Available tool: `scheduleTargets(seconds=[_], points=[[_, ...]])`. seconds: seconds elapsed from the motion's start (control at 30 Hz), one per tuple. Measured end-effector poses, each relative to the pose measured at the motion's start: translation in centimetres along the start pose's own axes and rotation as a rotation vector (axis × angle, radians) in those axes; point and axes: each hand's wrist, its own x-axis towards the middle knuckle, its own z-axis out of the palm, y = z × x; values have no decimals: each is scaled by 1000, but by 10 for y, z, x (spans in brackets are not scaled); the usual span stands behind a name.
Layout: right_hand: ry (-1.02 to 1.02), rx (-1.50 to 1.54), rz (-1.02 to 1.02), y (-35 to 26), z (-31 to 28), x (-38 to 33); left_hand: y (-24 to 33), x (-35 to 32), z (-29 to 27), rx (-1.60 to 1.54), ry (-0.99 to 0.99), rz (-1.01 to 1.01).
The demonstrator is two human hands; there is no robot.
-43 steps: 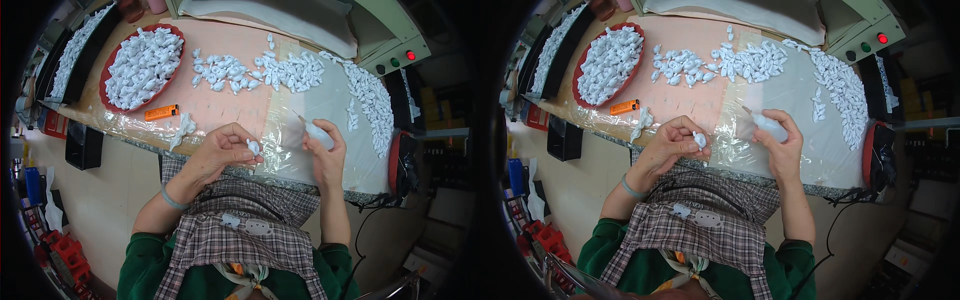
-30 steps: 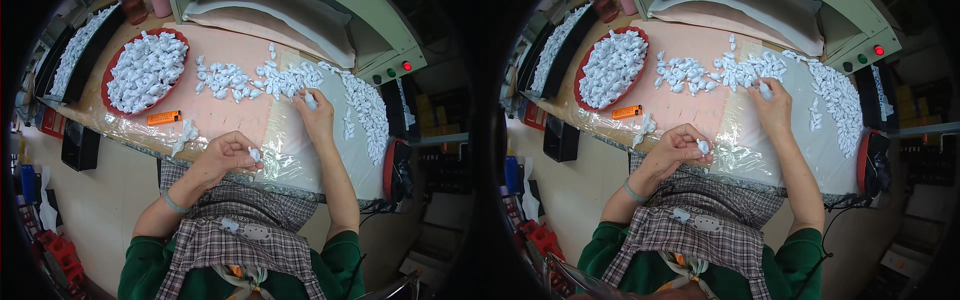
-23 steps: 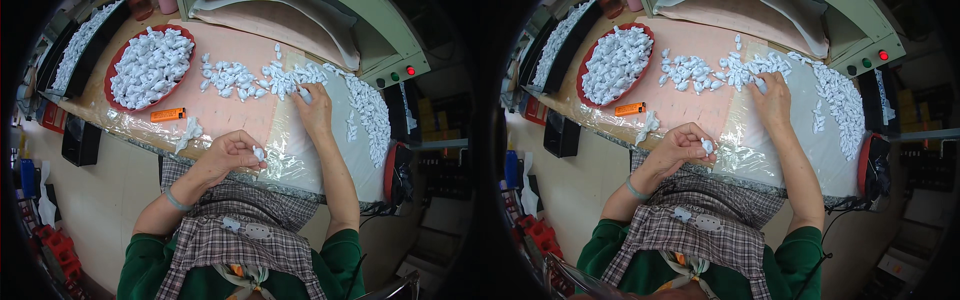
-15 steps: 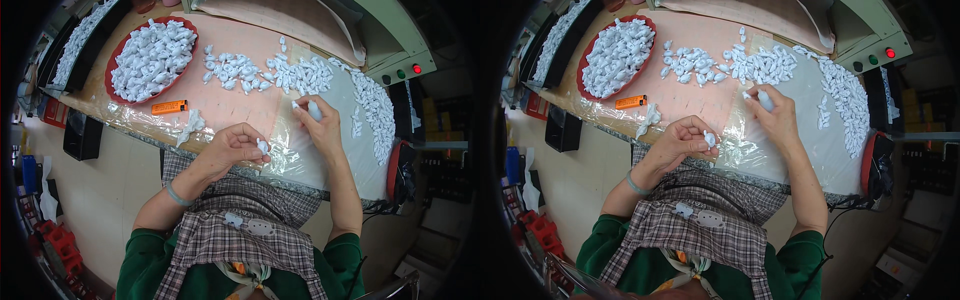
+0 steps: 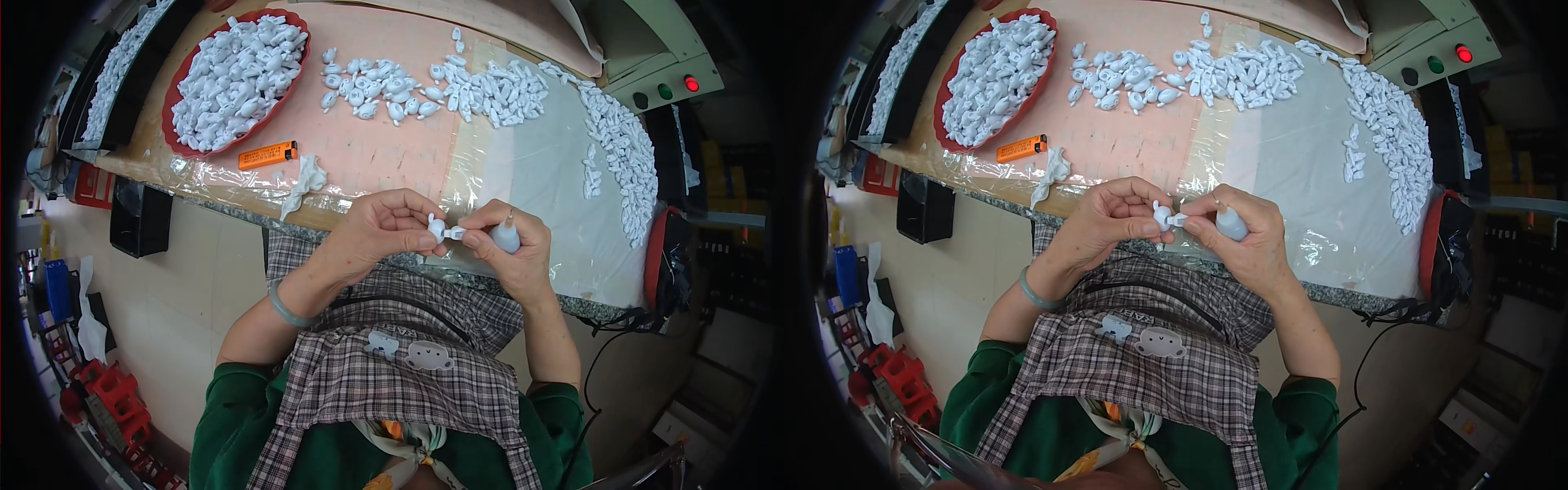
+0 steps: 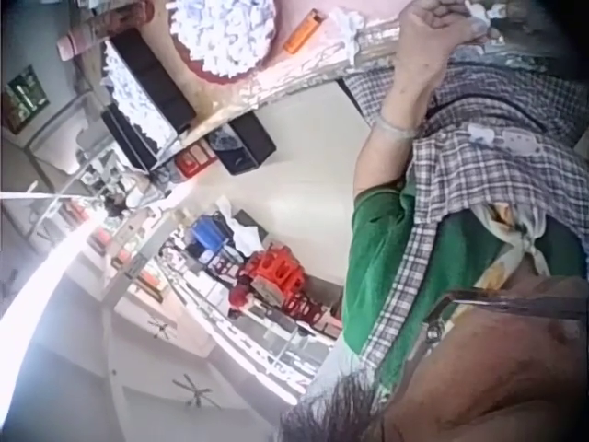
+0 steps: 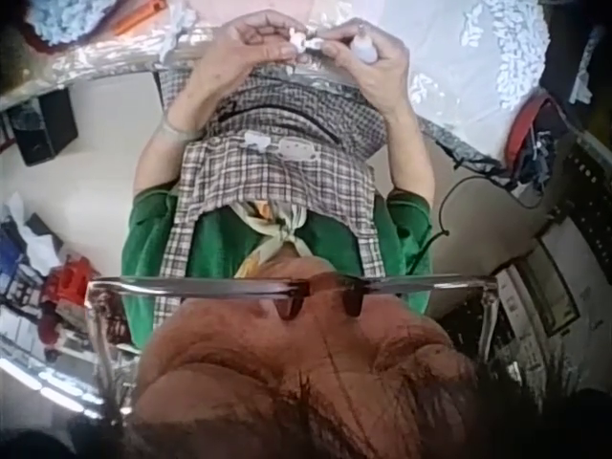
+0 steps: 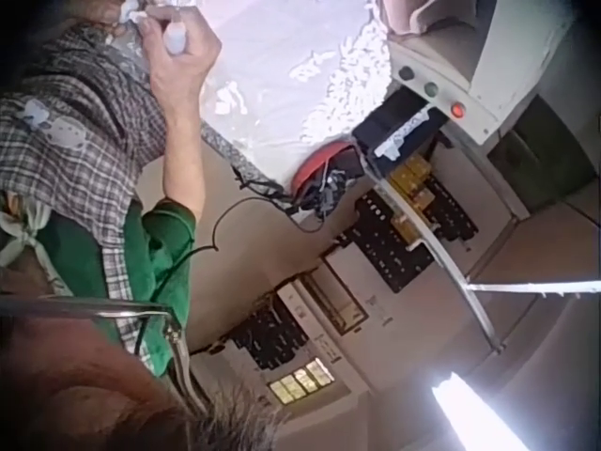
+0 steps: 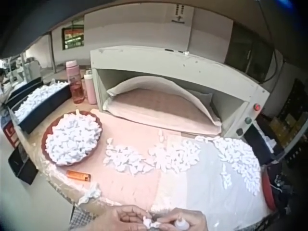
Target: Assembling small white plastic components using a glue bottle.
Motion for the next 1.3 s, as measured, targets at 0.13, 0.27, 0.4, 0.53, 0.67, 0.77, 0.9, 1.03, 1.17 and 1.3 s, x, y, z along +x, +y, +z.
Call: scheduleTargets(seconds=[0.13,0.27,0.4,0.53,0.67,0.77,0.9,1.03,1.17,1.3], points=[[-59,-153,-146,5,-1,-2,-2,-1,4,20,8,-2],[1,-146,-72,2,5,-7,-1,-3,2,78,-23,-2],[-76,107,-66,10,5,-12,1,-5,4,50,-71,6],[-115,197,-72,16,8,-15,3,-5,1,93,-96,-10],[-122,258,-50,17,10,-22,2,-7,2,84,-106,-67],[-123,253,-48,18,10,-25,3,-8,3,101,-106,-100],[-68,281,32,16,14,-27,0,-8,2,90,-118,-112],[-138,245,-55,21,11,-28,2,-7,2,82,-116,-132],[-136,252,-54,20,12,-28,2,-6,0,64,-127,-161],[-142,244,-34,20,12,-28,2,-7,-1,55,-129,-171]])
